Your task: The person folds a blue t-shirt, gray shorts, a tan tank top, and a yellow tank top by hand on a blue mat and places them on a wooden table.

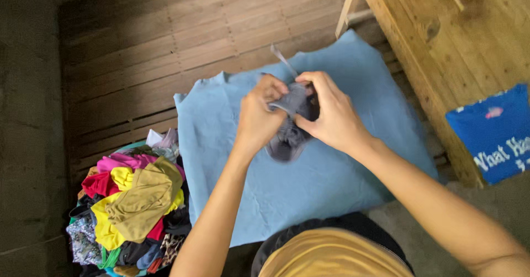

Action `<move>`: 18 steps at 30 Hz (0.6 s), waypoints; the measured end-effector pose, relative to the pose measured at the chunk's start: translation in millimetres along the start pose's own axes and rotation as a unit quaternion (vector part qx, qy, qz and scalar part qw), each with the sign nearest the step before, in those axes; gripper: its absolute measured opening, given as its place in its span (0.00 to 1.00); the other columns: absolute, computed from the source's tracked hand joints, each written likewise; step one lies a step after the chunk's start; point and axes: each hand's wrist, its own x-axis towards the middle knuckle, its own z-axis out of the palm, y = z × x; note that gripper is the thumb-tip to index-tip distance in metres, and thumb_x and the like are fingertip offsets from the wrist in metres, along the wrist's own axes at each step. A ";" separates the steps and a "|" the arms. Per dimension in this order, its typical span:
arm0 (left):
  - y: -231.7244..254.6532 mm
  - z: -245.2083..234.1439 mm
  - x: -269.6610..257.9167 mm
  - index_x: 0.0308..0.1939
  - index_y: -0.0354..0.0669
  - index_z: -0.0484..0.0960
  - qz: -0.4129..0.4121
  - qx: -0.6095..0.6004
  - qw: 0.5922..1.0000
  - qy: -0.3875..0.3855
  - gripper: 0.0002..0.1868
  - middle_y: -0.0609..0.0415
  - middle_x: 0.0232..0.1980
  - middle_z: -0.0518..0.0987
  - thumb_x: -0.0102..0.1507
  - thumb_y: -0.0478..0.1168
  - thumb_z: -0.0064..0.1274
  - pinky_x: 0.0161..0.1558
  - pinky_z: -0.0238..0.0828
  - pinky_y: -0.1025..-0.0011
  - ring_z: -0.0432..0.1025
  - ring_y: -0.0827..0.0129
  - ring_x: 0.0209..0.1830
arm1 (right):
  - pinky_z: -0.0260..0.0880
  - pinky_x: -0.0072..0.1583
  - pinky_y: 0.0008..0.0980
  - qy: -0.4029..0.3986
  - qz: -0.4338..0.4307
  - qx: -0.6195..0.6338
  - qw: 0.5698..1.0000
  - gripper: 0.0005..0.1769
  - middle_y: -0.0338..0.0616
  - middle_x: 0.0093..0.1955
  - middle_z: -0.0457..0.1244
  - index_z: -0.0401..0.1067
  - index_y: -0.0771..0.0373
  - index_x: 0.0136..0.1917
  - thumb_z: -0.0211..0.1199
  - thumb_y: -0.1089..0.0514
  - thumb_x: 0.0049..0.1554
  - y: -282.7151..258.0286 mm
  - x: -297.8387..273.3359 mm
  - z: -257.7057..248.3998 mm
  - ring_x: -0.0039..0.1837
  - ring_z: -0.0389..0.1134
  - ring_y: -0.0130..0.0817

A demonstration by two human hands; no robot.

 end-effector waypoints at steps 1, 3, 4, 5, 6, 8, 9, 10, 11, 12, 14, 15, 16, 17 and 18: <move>4.3 1.2 5.0 0.44 0.39 0.77 0.000 -0.066 0.996 -0.052 0.16 0.55 0.41 0.84 0.54 0.24 0.55 0.51 0.73 0.74 0.79 0.73 0.46 | 0.74 0.52 0.37 -0.026 0.040 0.047 0.998 0.36 0.50 0.59 0.63 0.61 0.64 0.65 0.71 0.66 0.45 -5.4 10.1 -3.1 0.56 0.69 0.43; 11.4 -2.9 25.6 0.47 0.39 0.78 0.004 -0.072 0.997 0.008 0.19 0.56 0.38 0.78 0.53 0.24 0.58 0.47 0.72 0.74 0.74 0.74 0.42 | 0.78 0.48 0.33 -0.081 0.120 0.139 0.980 0.37 0.50 0.60 0.62 0.57 0.62 0.69 0.66 0.67 0.47 -10.2 27.3 -9.5 0.57 0.71 0.41; 16.2 -5.2 35.5 0.49 0.40 0.79 0.006 -0.075 0.996 0.037 0.21 0.57 0.37 0.75 0.52 0.23 0.59 0.45 0.72 0.74 0.72 0.74 0.39 | 0.77 0.48 0.34 -0.089 0.105 0.132 0.982 0.40 0.51 0.62 0.61 0.55 0.63 0.71 0.66 0.67 0.46 -11.3 31.4 -12.3 0.57 0.70 0.42; 22.1 -7.5 40.3 0.48 0.40 0.79 0.008 -0.060 0.998 0.035 0.21 0.57 0.37 0.76 0.52 0.24 0.61 0.44 0.73 0.75 0.73 0.74 0.39 | 0.75 0.48 0.34 -0.098 0.091 0.126 0.983 0.43 0.53 0.64 0.60 0.53 0.63 0.72 0.67 0.67 0.46 -13.5 31.8 -12.8 0.57 0.69 0.43; 28.0 -7.4 44.1 0.48 0.41 0.80 0.009 -0.045 0.998 0.034 0.20 0.57 0.37 0.77 0.53 0.25 0.64 0.43 0.74 0.75 0.74 0.74 0.39 | 0.74 0.48 0.35 -0.107 0.076 0.121 0.984 0.47 0.55 0.66 0.59 0.51 0.63 0.73 0.68 0.67 0.45 -13.4 33.6 -12.0 0.57 0.69 0.44; 35.3 -4.0 45.6 0.46 0.43 0.81 0.050 0.004 0.998 0.026 0.20 0.56 0.38 0.77 0.52 0.26 0.66 0.44 0.75 0.73 0.75 0.70 0.39 | 0.71 0.49 0.39 -0.090 0.130 0.050 0.986 0.34 0.56 0.55 0.64 0.57 0.62 0.71 0.62 0.69 0.52 -5.4 42.3 -5.0 0.54 0.71 0.47; 35.2 -2.6 47.1 0.45 0.44 0.82 0.095 0.038 0.995 0.020 0.21 0.54 0.39 0.77 0.51 0.25 0.67 0.44 0.76 0.70 0.75 0.67 0.40 | 0.69 0.50 0.41 -0.080 0.158 0.015 0.984 0.29 0.57 0.49 0.67 0.60 0.62 0.69 0.58 0.69 0.55 0.4 46.9 -4.9 0.52 0.72 0.49; 31.2 -2.4 48.5 0.44 0.46 0.83 0.139 0.072 0.988 0.014 0.21 0.53 0.40 0.76 0.50 0.25 0.68 0.45 0.77 0.68 0.76 0.64 0.41 | 0.70 0.52 0.40 -0.055 0.083 0.005 0.995 0.27 0.56 0.50 0.68 0.64 0.61 0.66 0.57 0.71 0.53 7.6 51.8 -9.6 0.53 0.72 0.49; 22.0 -5.3 47.8 0.45 0.46 0.83 0.159 0.109 0.981 0.027 0.21 0.52 0.42 0.77 0.50 0.25 0.67 0.46 0.77 0.65 0.76 0.60 0.42 | 0.71 0.55 0.39 -0.030 0.009 -0.005 0.999 0.26 0.55 0.51 0.69 0.68 0.61 0.63 0.56 0.73 0.52 15.2 57.0 -16.9 0.55 0.73 0.49; 7.7 -13.3 47.0 0.45 0.47 0.82 0.178 0.145 0.972 0.041 0.22 0.50 0.44 0.77 0.50 0.26 0.66 0.47 0.78 0.62 0.77 0.55 0.44 | 0.71 0.57 0.38 -0.006 -0.064 -0.015 0.998 0.26 0.54 0.53 0.70 0.72 0.60 0.60 0.55 0.75 0.50 22.7 62.8 -25.2 0.56 0.73 0.50; -31.3 -35.1 49.3 0.48 0.47 0.83 0.159 0.300 0.940 0.045 0.21 0.46 0.50 0.79 0.53 0.25 0.62 0.46 0.77 0.57 0.77 0.48 0.45 | 0.72 0.56 0.36 0.000 -0.029 -0.019 0.999 0.21 0.49 0.53 0.71 0.76 0.61 0.55 0.54 0.75 0.53 41.5 75.1 -54.1 0.55 0.75 0.47; -50.9 -48.3 52.4 0.51 0.47 0.85 0.121 0.413 0.902 0.039 0.21 0.43 0.55 0.79 0.57 0.23 0.59 0.44 0.77 0.54 0.78 0.45 0.45 | 0.72 0.56 0.39 -0.001 -0.027 -0.073 0.997 0.19 0.51 0.54 0.70 0.77 0.60 0.55 0.56 0.74 0.53 50.8 79.9 -72.3 0.54 0.74 0.48; -67.4 -68.1 55.2 0.51 0.54 0.86 0.029 0.458 0.888 -0.022 0.25 0.40 0.49 0.79 0.50 0.30 0.61 0.42 0.76 0.51 0.78 0.43 0.43 | 0.72 0.56 0.41 -0.002 -0.024 -0.127 0.992 0.17 0.53 0.55 0.69 0.77 0.60 0.55 0.59 0.73 0.54 60.8 83.6 -90.3 0.54 0.73 0.49; -78.4 -93.6 61.9 0.52 0.56 0.86 -0.065 0.441 0.892 -0.079 0.25 0.44 0.48 0.81 0.51 0.32 0.62 0.45 0.77 0.56 0.78 0.49 0.44 | 0.71 0.56 0.43 -0.054 0.023 -0.182 0.981 0.16 0.52 0.53 0.70 0.78 0.59 0.53 0.64 0.70 0.52 72.7 89.1 -104.0 0.53 0.73 0.49; -82.7 -110.2 70.7 0.54 0.59 0.87 -0.158 0.419 0.884 -0.136 0.25 0.48 0.48 0.84 0.53 0.33 0.63 0.48 0.77 0.60 0.79 0.56 0.45 | 0.70 0.56 0.46 -0.104 0.071 -0.236 0.964 0.15 0.51 0.51 0.71 0.79 0.57 0.51 0.68 0.67 0.50 85.4 94.5 -114.1 0.52 0.73 0.50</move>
